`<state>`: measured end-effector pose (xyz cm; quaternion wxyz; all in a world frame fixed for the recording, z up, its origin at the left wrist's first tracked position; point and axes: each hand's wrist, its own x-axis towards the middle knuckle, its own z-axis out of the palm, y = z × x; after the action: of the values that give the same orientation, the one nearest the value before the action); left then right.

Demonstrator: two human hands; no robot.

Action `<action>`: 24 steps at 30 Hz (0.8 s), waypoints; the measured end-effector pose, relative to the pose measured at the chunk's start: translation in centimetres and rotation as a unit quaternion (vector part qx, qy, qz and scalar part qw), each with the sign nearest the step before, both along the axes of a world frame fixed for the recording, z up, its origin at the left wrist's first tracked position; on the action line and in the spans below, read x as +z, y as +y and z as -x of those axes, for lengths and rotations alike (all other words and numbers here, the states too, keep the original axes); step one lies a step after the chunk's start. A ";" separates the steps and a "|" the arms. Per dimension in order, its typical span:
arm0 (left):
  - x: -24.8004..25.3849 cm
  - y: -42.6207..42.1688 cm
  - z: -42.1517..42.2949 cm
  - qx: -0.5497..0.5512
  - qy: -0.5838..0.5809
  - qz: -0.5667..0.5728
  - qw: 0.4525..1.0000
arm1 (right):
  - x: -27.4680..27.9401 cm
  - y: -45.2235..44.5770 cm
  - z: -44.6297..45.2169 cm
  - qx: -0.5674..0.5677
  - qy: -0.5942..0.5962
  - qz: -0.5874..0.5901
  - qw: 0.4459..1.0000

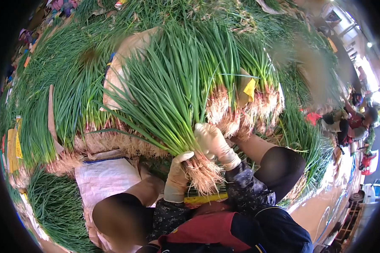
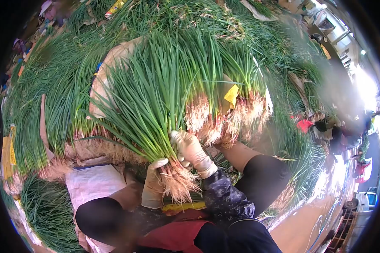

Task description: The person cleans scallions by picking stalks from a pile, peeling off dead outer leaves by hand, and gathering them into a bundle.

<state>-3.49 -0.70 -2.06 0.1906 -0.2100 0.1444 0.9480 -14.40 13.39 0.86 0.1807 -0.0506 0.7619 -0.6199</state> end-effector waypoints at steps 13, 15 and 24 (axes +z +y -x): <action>4.0 0.3 0.6 0.052 0.179 -0.117 0.975 | 2.4 3.1 2.1 0.338 0.061 -0.461 0.818; 2.8 0.8 0.4 0.088 0.150 -0.148 0.974 | 5.5 4.6 4.0 0.254 0.043 -0.576 0.776; 5.4 1.3 1.8 0.112 -0.067 -0.055 0.990 | 6.0 7.4 4.7 0.039 0.197 -0.497 0.844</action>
<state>-5.31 0.61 3.33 0.1040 -0.2772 0.0544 0.9536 -19.10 20.78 6.82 0.0522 -0.1046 0.9849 -0.1278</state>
